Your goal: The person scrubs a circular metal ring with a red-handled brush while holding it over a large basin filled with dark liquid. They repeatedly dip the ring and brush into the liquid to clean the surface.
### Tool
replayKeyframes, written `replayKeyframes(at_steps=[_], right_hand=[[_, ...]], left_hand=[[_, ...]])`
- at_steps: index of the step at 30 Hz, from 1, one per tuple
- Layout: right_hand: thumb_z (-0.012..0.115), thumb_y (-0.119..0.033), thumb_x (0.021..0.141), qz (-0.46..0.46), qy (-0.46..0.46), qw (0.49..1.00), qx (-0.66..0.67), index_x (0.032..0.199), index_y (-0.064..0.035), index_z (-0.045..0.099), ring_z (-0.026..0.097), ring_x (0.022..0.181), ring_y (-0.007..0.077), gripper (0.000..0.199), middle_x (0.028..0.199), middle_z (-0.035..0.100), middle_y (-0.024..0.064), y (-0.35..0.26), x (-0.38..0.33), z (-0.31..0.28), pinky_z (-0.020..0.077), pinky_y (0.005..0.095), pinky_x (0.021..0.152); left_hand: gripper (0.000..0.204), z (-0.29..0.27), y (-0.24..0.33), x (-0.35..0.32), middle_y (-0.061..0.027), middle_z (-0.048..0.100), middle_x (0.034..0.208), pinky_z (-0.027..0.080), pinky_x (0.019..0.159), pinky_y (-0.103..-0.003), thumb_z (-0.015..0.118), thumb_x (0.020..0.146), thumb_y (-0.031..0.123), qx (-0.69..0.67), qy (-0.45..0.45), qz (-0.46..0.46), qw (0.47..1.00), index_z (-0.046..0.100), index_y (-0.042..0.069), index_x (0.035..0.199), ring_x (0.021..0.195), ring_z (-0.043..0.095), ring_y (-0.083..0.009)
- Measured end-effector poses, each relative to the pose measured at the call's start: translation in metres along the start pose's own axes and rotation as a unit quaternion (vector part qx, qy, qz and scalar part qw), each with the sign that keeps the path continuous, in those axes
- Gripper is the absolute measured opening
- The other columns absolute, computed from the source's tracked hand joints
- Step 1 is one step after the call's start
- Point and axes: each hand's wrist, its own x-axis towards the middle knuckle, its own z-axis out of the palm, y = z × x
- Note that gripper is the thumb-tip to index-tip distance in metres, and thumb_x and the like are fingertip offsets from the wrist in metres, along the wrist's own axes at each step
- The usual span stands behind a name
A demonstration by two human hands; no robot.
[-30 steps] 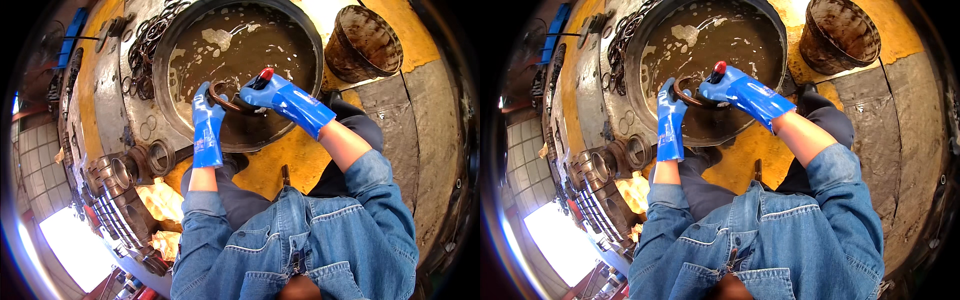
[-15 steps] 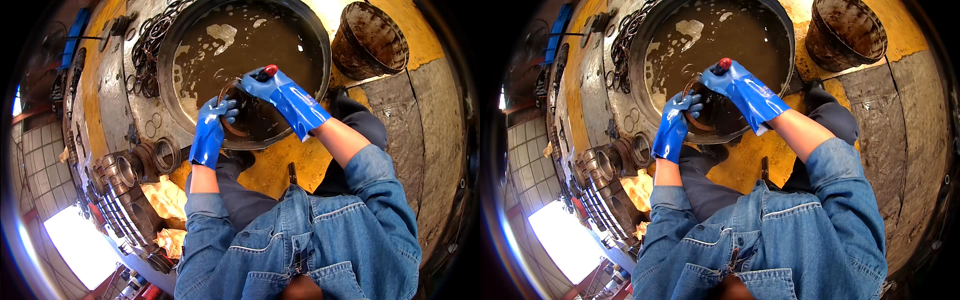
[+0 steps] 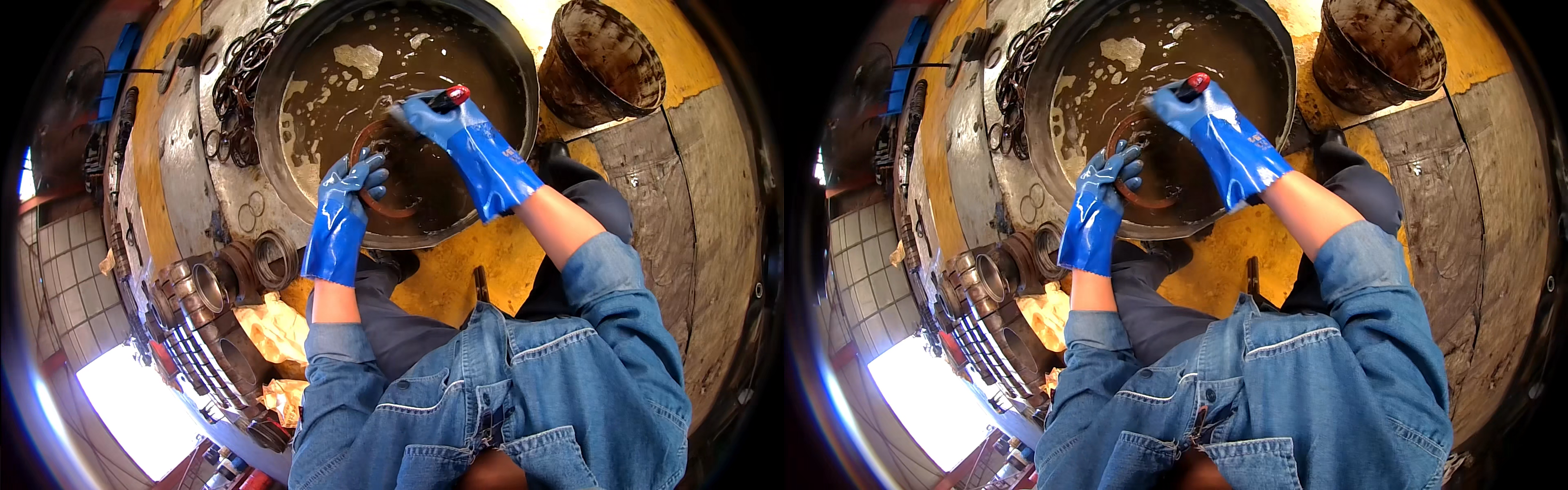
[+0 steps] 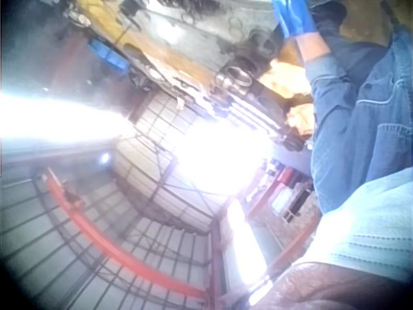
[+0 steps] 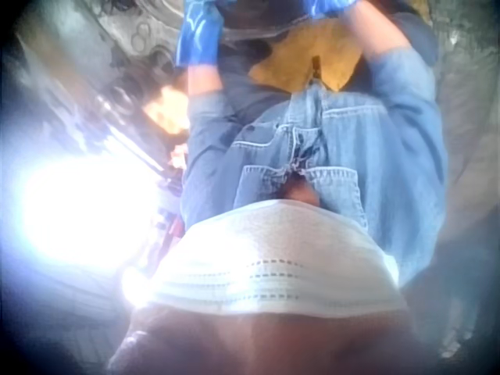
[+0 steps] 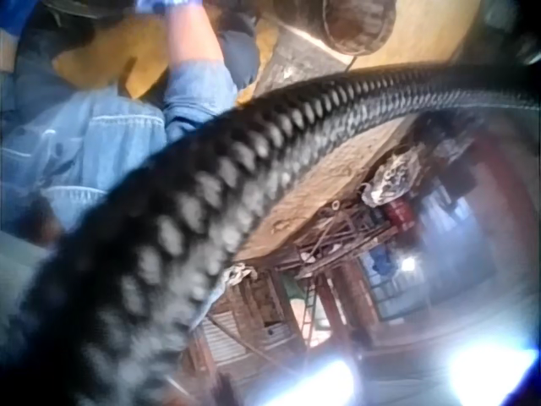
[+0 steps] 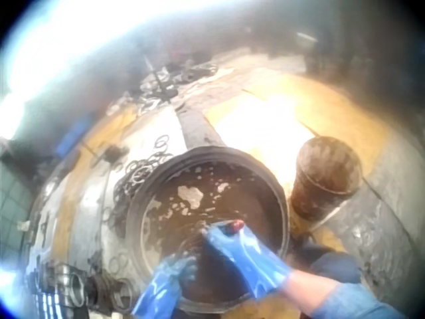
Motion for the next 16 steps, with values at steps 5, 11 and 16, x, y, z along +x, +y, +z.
replayKeyframes(at_steps=[5, 11, 16], right_hand=[[0.074, -0.041, 0.098, -0.145, -0.041, 0.989, 0.006, 0.108, -0.0161, 0.080, 0.075, 0.093, 0.0153, 0.028, 0.099, 0.080, 0.0056, -0.027, -0.017, 0.038, 0.0600, 0.0315, 0.086], [0.068, -0.034, 0.096, 0.076, 0.024, 0.995, 0.066, 0.101, -0.0049, 0.079, 0.077, 0.087, 0.0168, 0.031, 0.095, 0.081, 0.0111, -0.001, 0.010, 0.004, 0.0582, 0.0336, 0.081], [0.068, -0.035, 0.092, 0.228, 0.128, 0.965, -0.028, 0.103, -0.0035, 0.079, 0.078, 0.090, 0.0273, 0.035, 0.097, 0.081, 0.0164, 0.022, 0.011, 0.005, 0.0585, 0.0378, 0.084]], left_hand=[[0.042, -0.006, -0.015, 0.013, -0.0227, 0.073, 0.127, 0.065, 0.072, -0.043, 0.062, 0.099, -0.002, -0.062, -0.011, 0.027, 0.998, 0.058, -0.007, 0.140, 0.096, 0.078, -0.0329], [0.044, 0.009, -0.010, 0.010, -0.0233, 0.075, 0.122, 0.064, 0.073, -0.036, 0.069, 0.099, 0.004, 0.005, -0.005, 0.001, 1.000, 0.058, -0.005, 0.140, 0.094, 0.078, -0.0306], [0.040, 0.003, -0.016, 0.021, -0.0219, 0.073, 0.129, 0.063, 0.083, -0.039, 0.071, 0.101, 0.010, -0.053, 0.002, 0.034, 0.998, 0.061, -0.002, 0.138, 0.101, 0.076, -0.0277]])
